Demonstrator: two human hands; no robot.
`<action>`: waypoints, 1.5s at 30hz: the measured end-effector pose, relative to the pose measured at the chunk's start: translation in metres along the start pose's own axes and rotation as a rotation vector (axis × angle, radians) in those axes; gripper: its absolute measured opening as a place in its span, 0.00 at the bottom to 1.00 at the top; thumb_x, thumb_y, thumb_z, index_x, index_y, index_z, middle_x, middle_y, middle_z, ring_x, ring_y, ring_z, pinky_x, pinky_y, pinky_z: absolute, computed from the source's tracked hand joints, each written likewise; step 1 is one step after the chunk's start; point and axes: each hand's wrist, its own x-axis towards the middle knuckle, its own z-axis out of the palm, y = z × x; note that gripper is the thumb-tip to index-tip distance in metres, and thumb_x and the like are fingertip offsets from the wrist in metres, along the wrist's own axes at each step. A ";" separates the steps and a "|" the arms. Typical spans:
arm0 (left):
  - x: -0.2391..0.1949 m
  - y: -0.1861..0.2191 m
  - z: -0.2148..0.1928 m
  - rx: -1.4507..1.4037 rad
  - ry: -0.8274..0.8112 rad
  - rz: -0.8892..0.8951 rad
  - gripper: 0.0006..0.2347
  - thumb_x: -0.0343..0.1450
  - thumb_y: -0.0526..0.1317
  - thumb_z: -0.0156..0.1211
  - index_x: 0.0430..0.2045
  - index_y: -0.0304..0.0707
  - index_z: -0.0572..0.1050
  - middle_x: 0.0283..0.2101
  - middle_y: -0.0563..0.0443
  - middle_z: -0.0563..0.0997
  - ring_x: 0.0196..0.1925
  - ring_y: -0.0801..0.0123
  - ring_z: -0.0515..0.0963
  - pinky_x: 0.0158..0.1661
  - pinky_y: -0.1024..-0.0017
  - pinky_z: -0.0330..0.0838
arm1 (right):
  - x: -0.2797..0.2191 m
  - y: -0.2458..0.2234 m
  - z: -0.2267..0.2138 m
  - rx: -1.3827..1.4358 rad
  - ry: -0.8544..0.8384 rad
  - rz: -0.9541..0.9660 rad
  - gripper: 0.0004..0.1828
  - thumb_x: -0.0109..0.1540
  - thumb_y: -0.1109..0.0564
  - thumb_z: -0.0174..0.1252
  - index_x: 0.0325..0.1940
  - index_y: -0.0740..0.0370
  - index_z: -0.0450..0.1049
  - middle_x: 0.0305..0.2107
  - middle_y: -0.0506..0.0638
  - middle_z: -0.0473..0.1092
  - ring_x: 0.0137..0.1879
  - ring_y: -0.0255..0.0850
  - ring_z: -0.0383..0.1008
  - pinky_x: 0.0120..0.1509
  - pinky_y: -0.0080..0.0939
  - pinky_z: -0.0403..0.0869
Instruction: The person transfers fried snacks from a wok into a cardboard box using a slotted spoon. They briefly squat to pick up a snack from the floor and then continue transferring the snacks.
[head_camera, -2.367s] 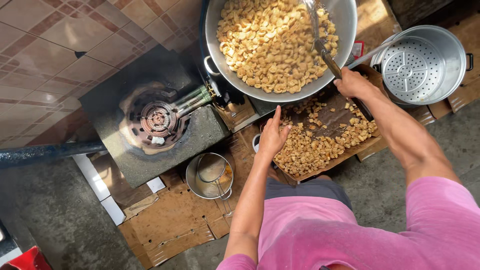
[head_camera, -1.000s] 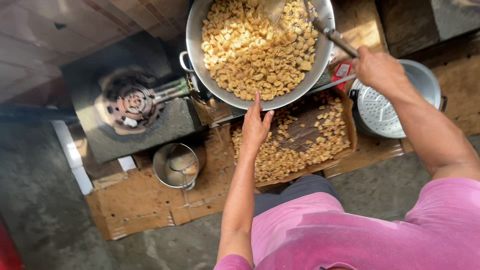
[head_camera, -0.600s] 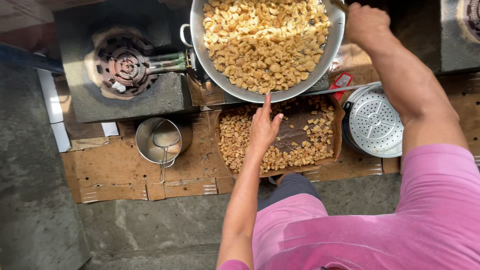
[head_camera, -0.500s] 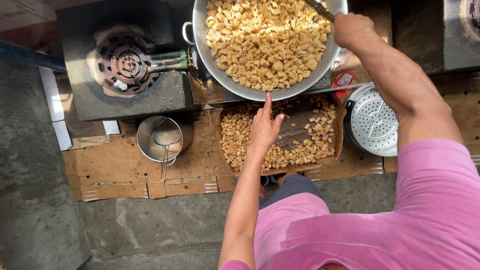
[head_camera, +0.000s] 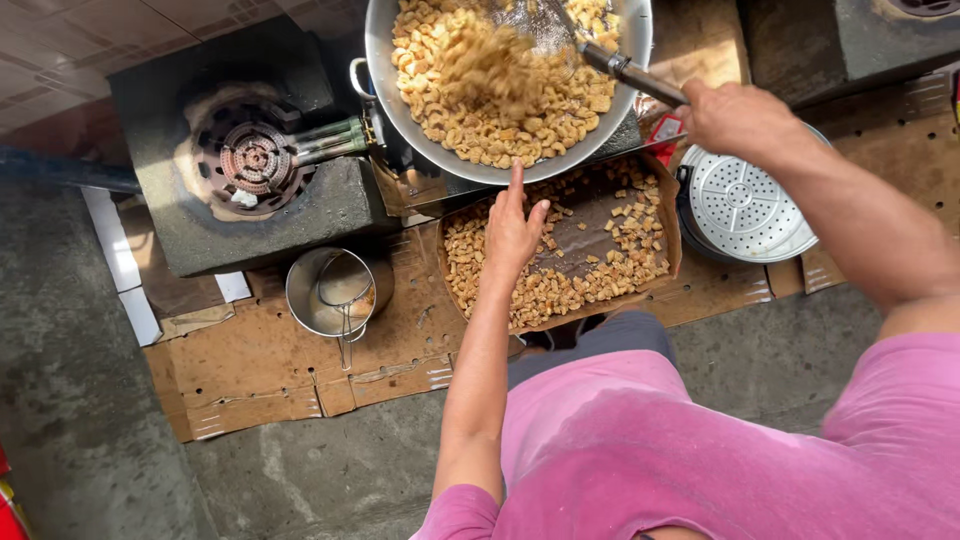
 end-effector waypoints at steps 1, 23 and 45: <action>-0.004 0.001 -0.001 -0.022 -0.013 -0.022 0.36 0.73 0.49 0.60 0.76 0.49 0.48 0.45 0.40 0.78 0.45 0.52 0.76 0.48 0.55 0.72 | -0.002 -0.002 0.006 0.017 -0.017 0.002 0.23 0.76 0.44 0.40 0.62 0.63 0.67 0.38 0.67 0.76 0.42 0.58 0.80 0.46 0.59 0.77; 0.032 0.088 0.123 -0.175 0.260 -0.320 0.35 0.73 0.48 0.61 0.75 0.50 0.50 0.50 0.39 0.78 0.52 0.47 0.77 0.50 0.52 0.72 | 0.219 0.084 -0.020 -0.056 0.154 -0.297 0.21 0.72 0.43 0.47 0.59 0.62 0.67 0.42 0.74 0.74 0.48 0.72 0.76 0.51 0.69 0.74; 0.052 0.109 0.114 -0.108 0.330 -0.311 0.37 0.73 0.48 0.61 0.76 0.52 0.46 0.53 0.33 0.77 0.52 0.40 0.77 0.56 0.51 0.70 | 0.226 0.035 -0.080 -0.447 0.084 -0.538 0.18 0.68 0.58 0.47 0.60 0.65 0.71 0.44 0.65 0.79 0.47 0.60 0.81 0.48 0.61 0.79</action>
